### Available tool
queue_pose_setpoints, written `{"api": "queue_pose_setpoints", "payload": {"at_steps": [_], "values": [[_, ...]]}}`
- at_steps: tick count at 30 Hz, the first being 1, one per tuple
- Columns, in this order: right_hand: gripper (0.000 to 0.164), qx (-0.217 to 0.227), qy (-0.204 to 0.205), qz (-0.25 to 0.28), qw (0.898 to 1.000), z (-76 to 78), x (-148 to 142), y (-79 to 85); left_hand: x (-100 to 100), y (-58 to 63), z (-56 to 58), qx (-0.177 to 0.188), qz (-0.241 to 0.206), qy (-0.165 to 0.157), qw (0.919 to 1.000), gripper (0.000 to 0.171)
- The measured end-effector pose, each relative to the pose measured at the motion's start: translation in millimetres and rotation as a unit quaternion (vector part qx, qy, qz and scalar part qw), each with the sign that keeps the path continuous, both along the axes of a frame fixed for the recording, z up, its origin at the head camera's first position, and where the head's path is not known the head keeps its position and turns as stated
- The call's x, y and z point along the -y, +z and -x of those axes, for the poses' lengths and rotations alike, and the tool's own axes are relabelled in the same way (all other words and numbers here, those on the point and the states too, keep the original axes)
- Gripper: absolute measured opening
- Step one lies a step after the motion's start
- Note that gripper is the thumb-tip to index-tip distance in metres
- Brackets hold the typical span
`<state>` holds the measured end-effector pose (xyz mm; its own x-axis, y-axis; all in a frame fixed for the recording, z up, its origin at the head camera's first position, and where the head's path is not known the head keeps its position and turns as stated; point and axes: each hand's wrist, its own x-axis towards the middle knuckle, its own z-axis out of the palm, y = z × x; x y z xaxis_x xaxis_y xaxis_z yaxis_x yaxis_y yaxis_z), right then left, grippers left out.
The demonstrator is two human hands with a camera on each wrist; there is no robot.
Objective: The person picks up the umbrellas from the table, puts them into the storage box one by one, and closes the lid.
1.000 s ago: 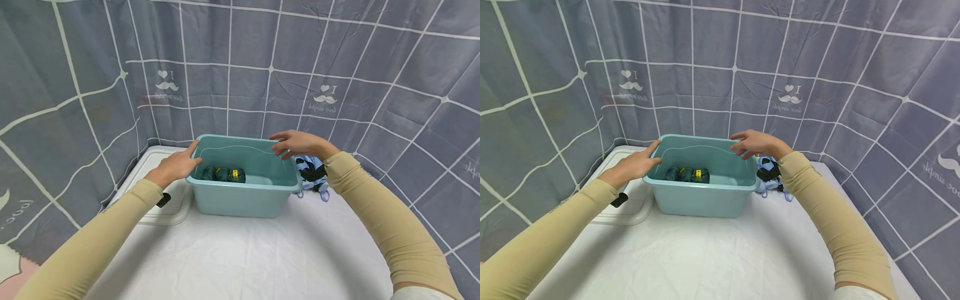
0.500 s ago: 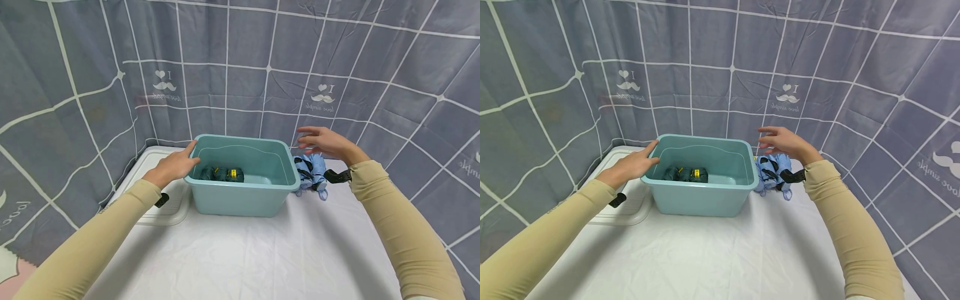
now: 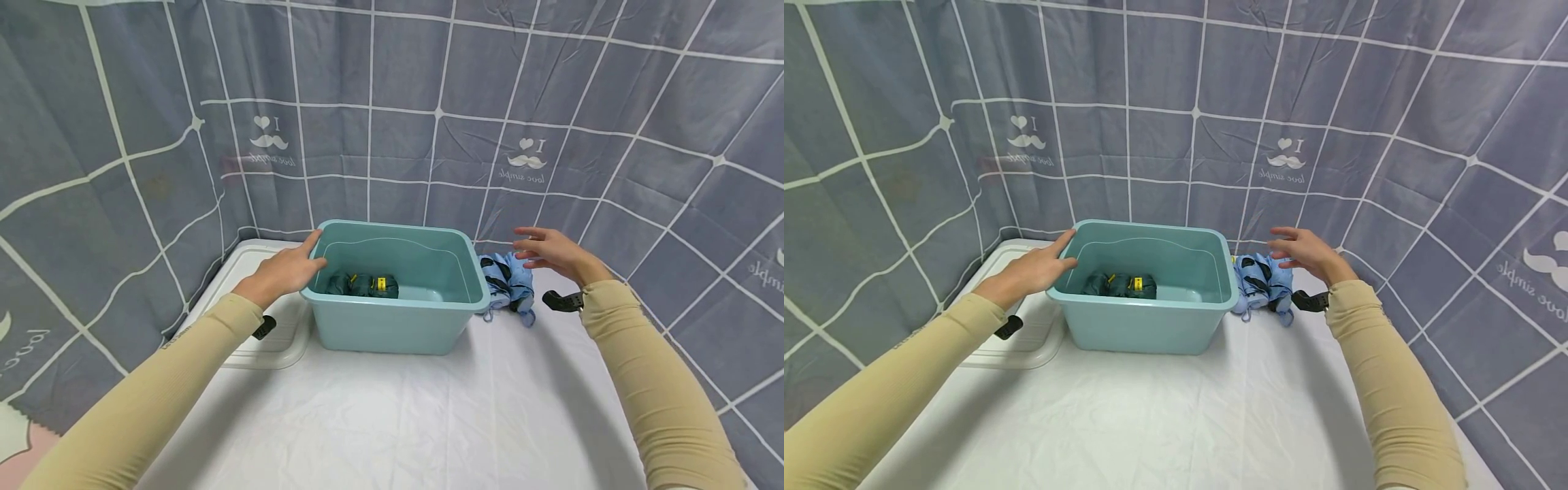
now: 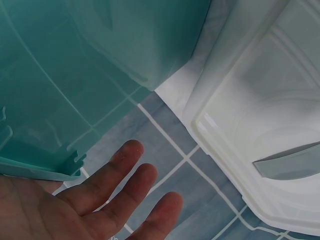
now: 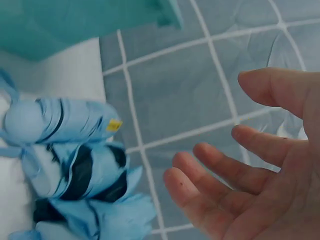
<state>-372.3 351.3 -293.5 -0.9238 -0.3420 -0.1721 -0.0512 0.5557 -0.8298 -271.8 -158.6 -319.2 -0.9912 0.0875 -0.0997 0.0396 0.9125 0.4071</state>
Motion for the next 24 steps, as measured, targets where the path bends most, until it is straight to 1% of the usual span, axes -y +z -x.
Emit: {"api": "queue_pose_setpoints", "payload": {"at_steps": [5,14,19,24], "values": [[0.067,0.009,-0.019,0.004,1.000,8.4,-13.0,-19.1,-0.3,-0.3,-0.4,-0.001,-0.001,0.000,1.0000,0.074],[0.075,0.021,-0.046,0.013,0.999,13.6,-30.8,-50.3,-0.6,-0.1,-0.2,-0.003,-0.001,0.001,1.0000,0.074],[0.077,0.024,-0.075,0.015,0.997,15.8,-35.7,-67.5,-1.0,-1.2,-0.1,-0.002,-0.002,0.001,1.0000,0.074],[0.083,0.043,-0.103,0.034,0.993,17.4,-37.3,-80.5,-1.3,-1.4,-0.9,-0.005,0.000,0.003,1.0000,0.074]]}}
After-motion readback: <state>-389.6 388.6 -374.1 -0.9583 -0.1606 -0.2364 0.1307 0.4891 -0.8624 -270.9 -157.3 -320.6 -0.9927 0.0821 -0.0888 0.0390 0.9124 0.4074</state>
